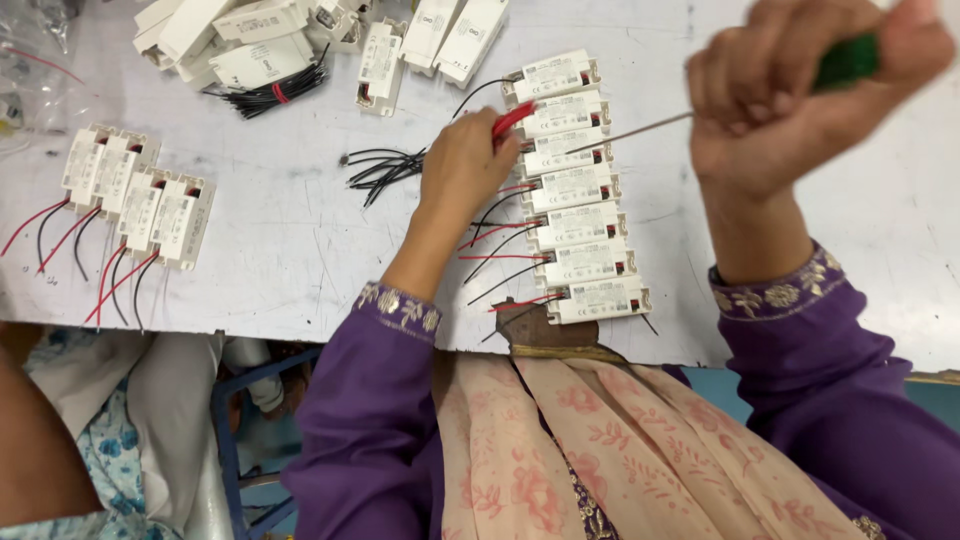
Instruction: The person uses a screwdriver to secure black wires into terminal blocks on a series of white LED driver units, then picks up a bundle of red wires and prepares to insert them into the opposite side of the drivers.
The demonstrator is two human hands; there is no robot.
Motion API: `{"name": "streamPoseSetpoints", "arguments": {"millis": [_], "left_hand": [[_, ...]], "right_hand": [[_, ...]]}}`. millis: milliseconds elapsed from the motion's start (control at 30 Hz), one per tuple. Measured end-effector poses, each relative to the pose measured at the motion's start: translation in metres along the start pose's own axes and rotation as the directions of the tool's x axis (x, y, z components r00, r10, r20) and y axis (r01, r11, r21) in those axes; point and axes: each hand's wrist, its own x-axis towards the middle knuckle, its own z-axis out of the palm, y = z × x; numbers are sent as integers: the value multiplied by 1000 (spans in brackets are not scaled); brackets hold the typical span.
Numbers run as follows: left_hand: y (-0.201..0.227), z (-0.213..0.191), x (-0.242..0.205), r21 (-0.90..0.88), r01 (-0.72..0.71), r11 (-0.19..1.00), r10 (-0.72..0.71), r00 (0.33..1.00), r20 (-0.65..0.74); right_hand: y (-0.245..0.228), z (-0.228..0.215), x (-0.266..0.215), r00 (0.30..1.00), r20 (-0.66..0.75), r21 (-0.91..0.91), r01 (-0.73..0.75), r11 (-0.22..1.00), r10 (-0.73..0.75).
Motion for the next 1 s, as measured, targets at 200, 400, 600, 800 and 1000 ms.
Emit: {"name": "streamPoseSetpoints", "arguments": {"millis": [200,400,600,800,1000], "left_hand": [[-15,5,-5,-42,95,995,-94,995,29],[-13,9,-1,-15,64,998,-63,998,16],[-14,11,-2,-1,41,999,-41,999,14],[-10,10,-4,17,50,999,-50,999,11],[-10,10,-4,42,37,998,-37,999,13]], "right_hand": [[33,36,25,991,53,-11,-120,993,120],[47,51,31,958,96,17,-272,962,269],[50,52,31,944,66,23,-325,946,323],[52,50,32,942,73,9,-329,944,328],[52,51,32,931,89,1,-354,935,353]]}}
